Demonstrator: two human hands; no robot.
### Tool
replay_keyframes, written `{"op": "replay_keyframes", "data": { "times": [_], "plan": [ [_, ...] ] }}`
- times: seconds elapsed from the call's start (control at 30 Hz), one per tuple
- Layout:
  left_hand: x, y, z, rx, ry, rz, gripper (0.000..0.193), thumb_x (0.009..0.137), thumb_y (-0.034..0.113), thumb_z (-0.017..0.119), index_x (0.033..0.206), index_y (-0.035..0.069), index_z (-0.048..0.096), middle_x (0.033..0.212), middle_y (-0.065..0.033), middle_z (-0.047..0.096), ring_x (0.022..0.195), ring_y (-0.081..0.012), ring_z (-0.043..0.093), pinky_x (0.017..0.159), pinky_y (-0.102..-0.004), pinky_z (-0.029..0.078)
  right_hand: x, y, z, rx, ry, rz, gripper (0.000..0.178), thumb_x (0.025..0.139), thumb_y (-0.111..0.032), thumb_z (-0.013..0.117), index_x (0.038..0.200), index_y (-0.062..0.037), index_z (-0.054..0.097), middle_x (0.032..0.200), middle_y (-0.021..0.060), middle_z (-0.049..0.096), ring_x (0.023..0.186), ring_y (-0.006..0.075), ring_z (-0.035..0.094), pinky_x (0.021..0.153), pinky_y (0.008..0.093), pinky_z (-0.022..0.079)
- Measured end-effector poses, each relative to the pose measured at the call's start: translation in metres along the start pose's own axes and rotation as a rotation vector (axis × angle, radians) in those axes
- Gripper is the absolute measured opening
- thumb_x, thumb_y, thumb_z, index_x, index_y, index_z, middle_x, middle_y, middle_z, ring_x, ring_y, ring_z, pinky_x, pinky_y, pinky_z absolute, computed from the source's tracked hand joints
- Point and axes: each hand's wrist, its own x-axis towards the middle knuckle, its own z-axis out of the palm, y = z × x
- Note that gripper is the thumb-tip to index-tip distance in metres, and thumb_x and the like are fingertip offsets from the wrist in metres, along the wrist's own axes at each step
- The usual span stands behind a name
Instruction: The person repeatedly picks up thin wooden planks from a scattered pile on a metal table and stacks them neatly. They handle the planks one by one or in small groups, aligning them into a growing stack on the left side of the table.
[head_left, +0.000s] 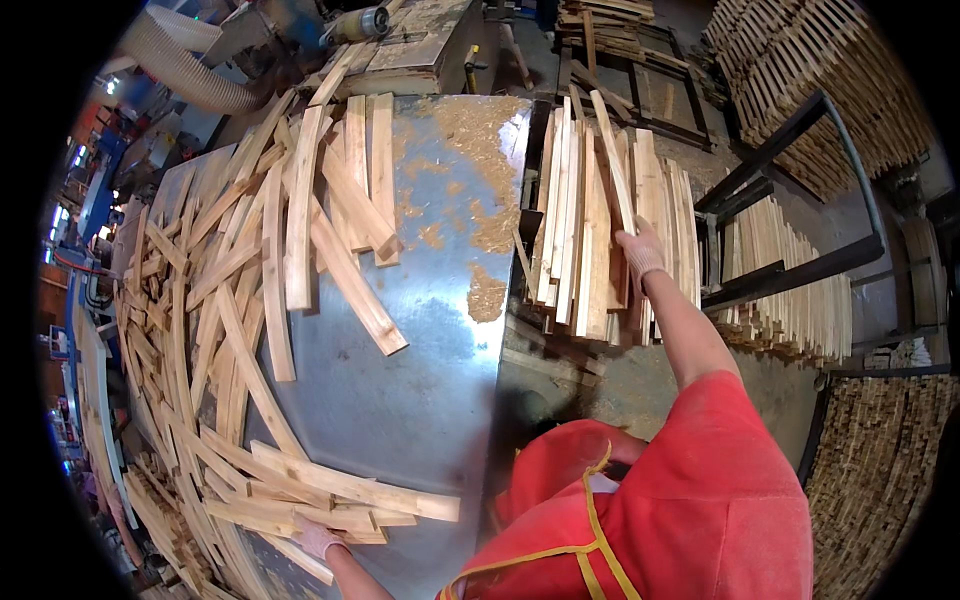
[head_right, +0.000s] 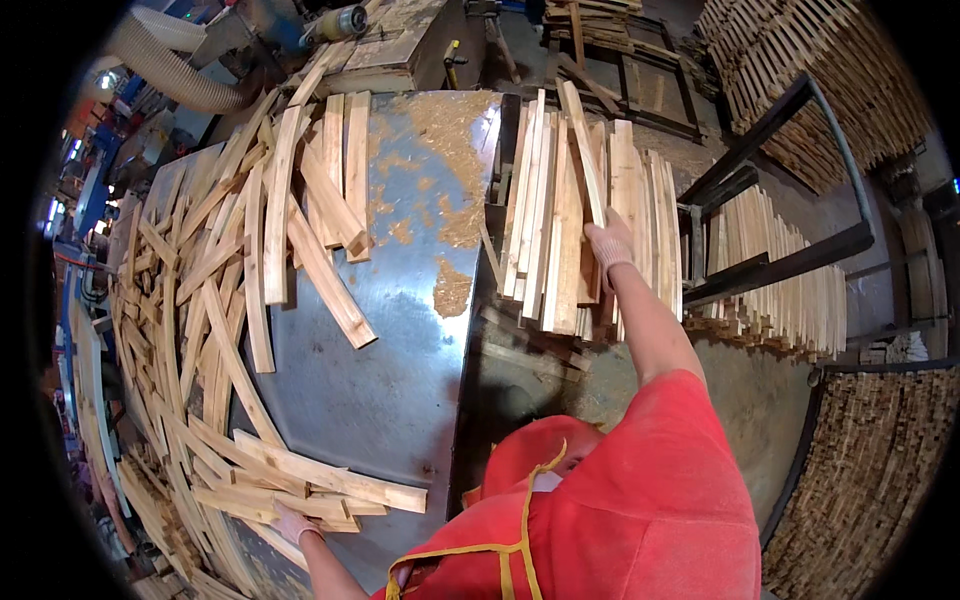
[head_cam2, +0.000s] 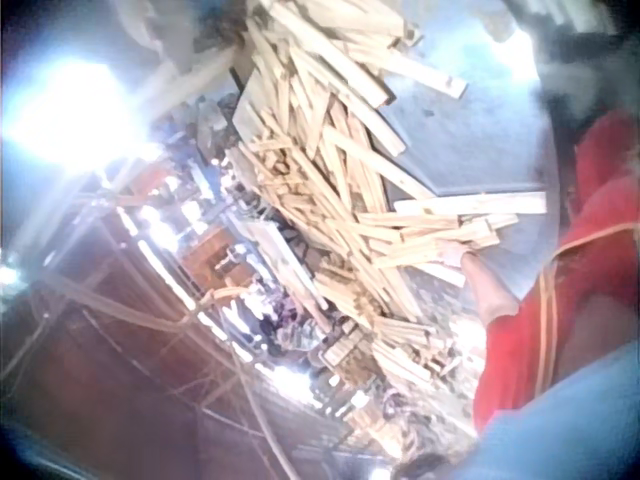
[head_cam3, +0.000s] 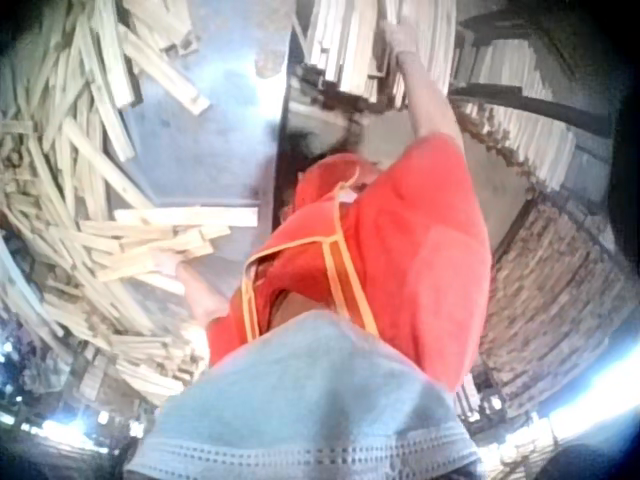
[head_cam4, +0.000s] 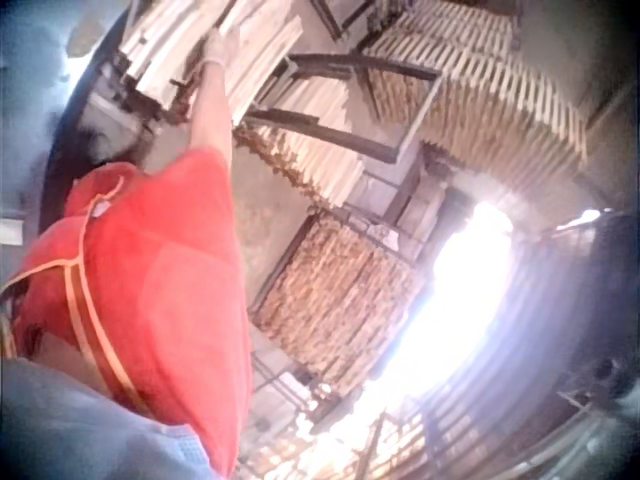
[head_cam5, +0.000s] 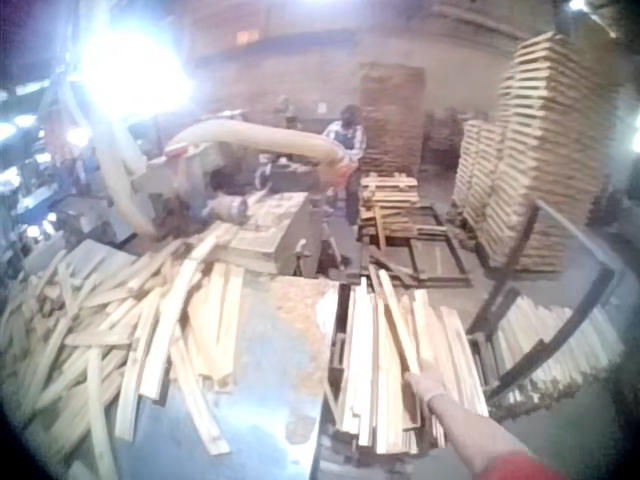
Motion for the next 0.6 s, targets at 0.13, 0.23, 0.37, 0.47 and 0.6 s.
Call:
{"op": "replay_keyframes", "data": {
  "times": [0.13, 0.23, 0.37, 0.47, 0.6],
  "plan": [
    [0.003, 0.002, 0.007, -0.231, -0.046, -0.046, 0.079, 0.103, 0.046, 0.063, 0.161, 0.001, 0.035, 0.139, -0.0267, 0.062, 0.110, -0.0377, 0.071, 0.087, -0.0507, 0.063, 0.023, -0.045, 0.015, -0.099, -0.429, 0.039, 0.057, 0.102, -0.047, 0.057, 0.128, 0.0023, 0.068, 0.101, 0.0246, 0.074, 0.093, 0.0347, 0.072, 0.087, 0.0508, 0.055],
    [0.050, -0.055, -0.015, -0.737, -0.260, -0.144, 0.070, 0.099, 0.037, 0.072, 0.157, 0.005, 0.046, 0.141, -0.0198, 0.062, 0.115, -0.0329, 0.069, 0.092, -0.0520, 0.061, -0.016, -0.102, 0.010, -0.459, -0.496, -0.227, 0.060, 0.096, -0.055, 0.059, 0.101, 0.0024, 0.076, 0.097, 0.0283, 0.074, 0.097, 0.0401, 0.072, 0.091, 0.0472, 0.055],
    [0.044, -0.089, -0.032, -0.921, -0.635, -0.302, 0.054, 0.099, 0.027, 0.071, 0.144, 0.000, 0.059, 0.136, -0.0176, 0.067, 0.122, -0.0345, 0.067, 0.106, -0.0520, 0.057, -0.032, -0.050, 0.029, -0.306, -0.254, -0.375, 0.061, 0.093, -0.042, 0.065, 0.136, 0.0017, 0.061, 0.115, 0.0241, 0.071, 0.110, 0.0341, 0.067, 0.099, 0.0468, 0.051],
    [-0.016, -0.111, -0.056, -1.143, -0.489, -0.305, 0.048, 0.091, 0.019, 0.080, 0.133, 0.002, 0.064, 0.118, -0.0158, 0.072, 0.111, -0.0332, 0.069, 0.099, -0.0504, 0.058, -0.077, -0.023, 0.032, 0.142, -0.479, -0.479, 0.057, 0.101, -0.027, 0.063, 0.149, 0.0025, 0.052, 0.127, 0.0166, 0.067, 0.111, 0.0239, 0.065, 0.094, 0.0389, 0.055],
    [-0.097, -0.143, -0.090, -1.248, -0.504, -0.465, 0.041, 0.091, 0.028, 0.080, 0.122, 0.004, 0.065, 0.104, -0.0110, 0.072, 0.091, -0.0299, 0.070, 0.084, -0.0488, 0.060, -0.188, -0.016, 0.045, 0.267, -0.638, -0.631, 0.061, 0.103, -0.020, 0.065, 0.155, 0.0043, 0.047, 0.128, 0.0084, 0.066, 0.108, 0.0168, 0.064, 0.091, 0.0310, 0.056]
  ]
}}
